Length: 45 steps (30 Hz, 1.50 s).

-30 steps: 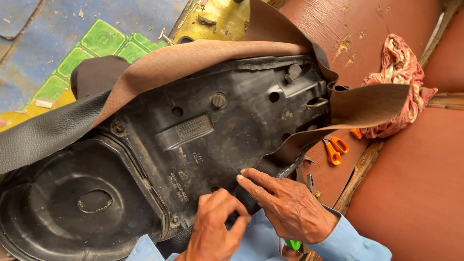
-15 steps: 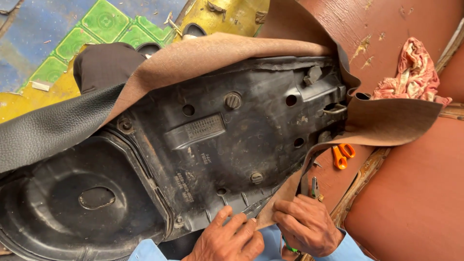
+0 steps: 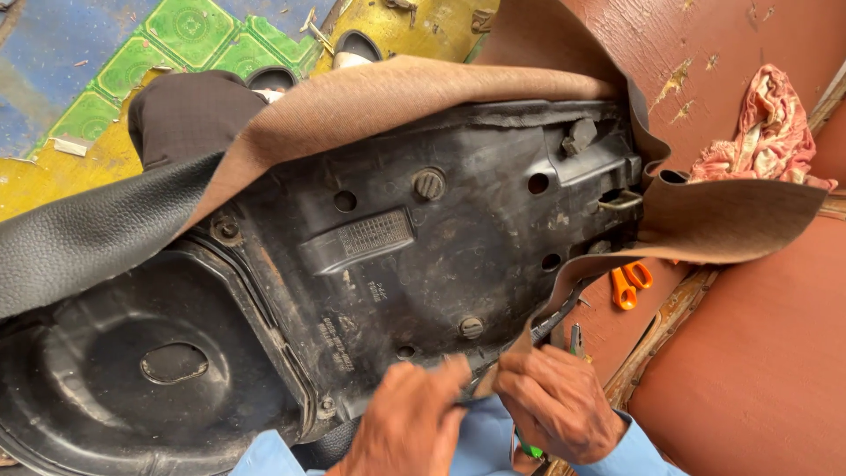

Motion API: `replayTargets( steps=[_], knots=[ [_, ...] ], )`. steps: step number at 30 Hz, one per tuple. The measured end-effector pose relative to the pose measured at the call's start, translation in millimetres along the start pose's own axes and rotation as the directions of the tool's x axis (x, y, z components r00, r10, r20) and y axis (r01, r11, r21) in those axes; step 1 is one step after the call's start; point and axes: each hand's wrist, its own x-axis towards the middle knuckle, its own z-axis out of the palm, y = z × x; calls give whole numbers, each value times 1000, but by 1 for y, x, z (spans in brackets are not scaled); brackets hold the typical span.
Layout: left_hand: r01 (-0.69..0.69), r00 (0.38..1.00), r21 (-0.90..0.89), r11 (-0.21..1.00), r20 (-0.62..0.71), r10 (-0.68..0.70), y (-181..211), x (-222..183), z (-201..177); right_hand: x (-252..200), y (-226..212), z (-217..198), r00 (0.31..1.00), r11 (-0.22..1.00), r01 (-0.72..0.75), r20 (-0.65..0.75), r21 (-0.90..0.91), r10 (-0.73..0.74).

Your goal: The person staples black vinyl upholstery onto the underside of a seat frame using a handheld staple gun. They repeatedly pull the fabric taut, position it, and drive staples along the edge to secure it.

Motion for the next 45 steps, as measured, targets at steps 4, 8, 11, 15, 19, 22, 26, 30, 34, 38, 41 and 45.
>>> replayTargets(
  steps=[4, 8, 11, 15, 19, 22, 26, 30, 34, 38, 41, 45],
  knots=[
    [90, 984, -53, 994, 158, -81, 2, 26, -17, 10, -6, 5, 990, 990, -142, 25, 16, 141],
    [100, 944, -78, 992, 322, -70, 1, 36, -33, 15, -8, 2, 988, 989, -149, 47, 16, 148],
    [107, 942, -47, 993, 323, -87, 0, 36, -33, 15, -4, -3, 984, 989, -146, 104, 30, 142],
    [128, 966, -48, 991, 232, -114, 2, 33, -27, 11, 5, 1, 986, 992, -116, 130, 45, 109],
    [-44, 989, 14, 999, 140, 42, -2, 30, -22, 11, 13, 16, 999, 998, -13, 47, 54, 10],
    [-73, 992, 21, 997, 104, 70, -9, 29, -20, 9, 11, 30, 1000, 998, -10, -26, 59, 12],
    [-74, 995, 69, 995, 67, 69, -10, 35, -15, 10, 9, 39, 992, 1000, 1, -125, 25, 2],
    [-29, 998, 140, 990, 52, 22, -5, 39, -9, 8, 7, 43, 987, 1000, -15, -162, 17, 18],
    [71, 991, 189, 980, 95, -90, -1, 42, -8, 9, 7, 44, 985, 1000, -17, -174, -4, 16],
    [36, 996, 201, 979, 68, -51, 6, 47, -9, 7, 6, 42, 983, 999, -12, -183, -29, 6],
    [-39, 998, 253, 967, 59, 25, 13, 50, -17, 3, 3, 45, 977, 996, -85, -198, -32, 77],
    [-65, 991, 245, 967, 128, 34, 13, 64, -25, -3, 6, 58, 944, 991, -124, -313, -45, 103]
  ],
)
